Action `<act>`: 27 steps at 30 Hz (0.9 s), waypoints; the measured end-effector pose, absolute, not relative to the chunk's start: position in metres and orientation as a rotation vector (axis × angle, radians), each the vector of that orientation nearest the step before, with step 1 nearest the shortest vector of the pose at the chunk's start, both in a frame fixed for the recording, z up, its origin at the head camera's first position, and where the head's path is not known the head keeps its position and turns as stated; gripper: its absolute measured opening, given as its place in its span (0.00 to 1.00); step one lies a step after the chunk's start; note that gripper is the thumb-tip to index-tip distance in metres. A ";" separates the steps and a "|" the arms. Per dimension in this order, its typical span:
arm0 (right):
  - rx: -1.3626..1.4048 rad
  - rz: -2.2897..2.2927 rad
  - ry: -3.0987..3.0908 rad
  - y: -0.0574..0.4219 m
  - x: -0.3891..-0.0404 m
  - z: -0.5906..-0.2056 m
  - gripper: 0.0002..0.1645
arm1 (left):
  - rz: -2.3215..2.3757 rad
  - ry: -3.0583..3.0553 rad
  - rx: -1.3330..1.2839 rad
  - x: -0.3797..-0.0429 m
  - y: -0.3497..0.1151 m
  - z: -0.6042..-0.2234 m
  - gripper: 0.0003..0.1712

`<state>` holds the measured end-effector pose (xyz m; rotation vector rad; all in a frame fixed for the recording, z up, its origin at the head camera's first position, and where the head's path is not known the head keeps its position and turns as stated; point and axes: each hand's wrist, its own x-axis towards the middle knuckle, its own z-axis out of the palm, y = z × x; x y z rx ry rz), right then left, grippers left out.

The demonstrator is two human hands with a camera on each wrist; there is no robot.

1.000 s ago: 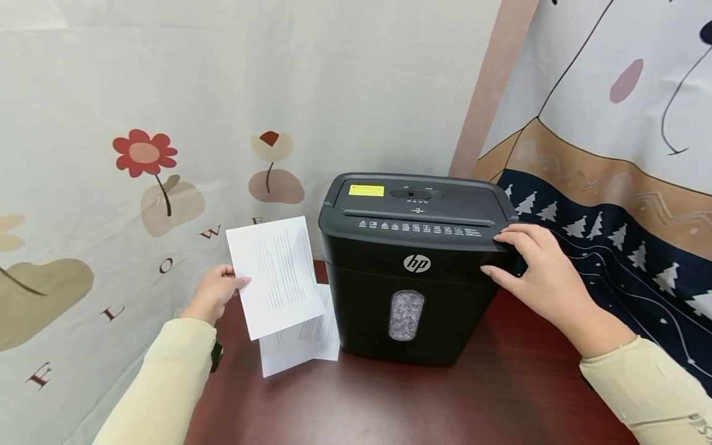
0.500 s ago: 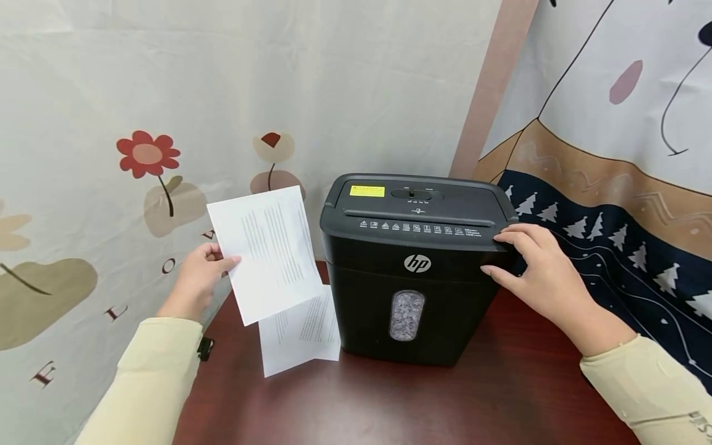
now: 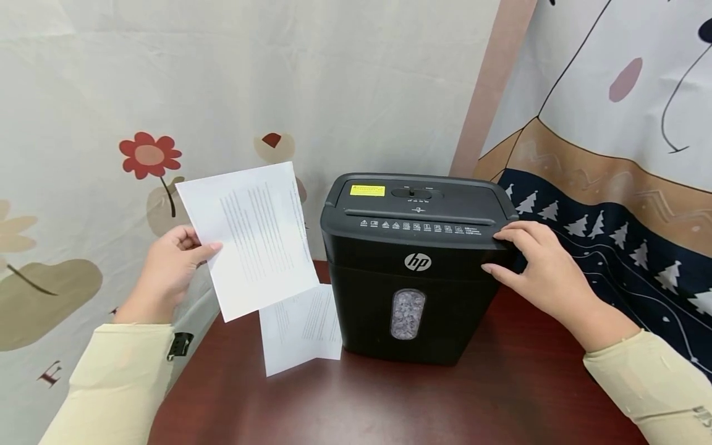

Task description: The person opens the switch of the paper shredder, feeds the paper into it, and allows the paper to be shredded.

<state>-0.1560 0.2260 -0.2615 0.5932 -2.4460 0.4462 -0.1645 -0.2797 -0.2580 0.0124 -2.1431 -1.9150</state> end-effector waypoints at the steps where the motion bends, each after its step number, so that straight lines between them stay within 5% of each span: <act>1: 0.594 0.446 -2.450 0.226 -0.156 -0.261 0.29 | -1.925 -2.133 0.000 -0.163 -0.279 -0.256 0.12; 27: 0.605 0.462 -2.463 0.221 -0.150 -0.230 0.27 | -2.081 -2.023 -0.366 -0.152 -0.234 -0.208 0.08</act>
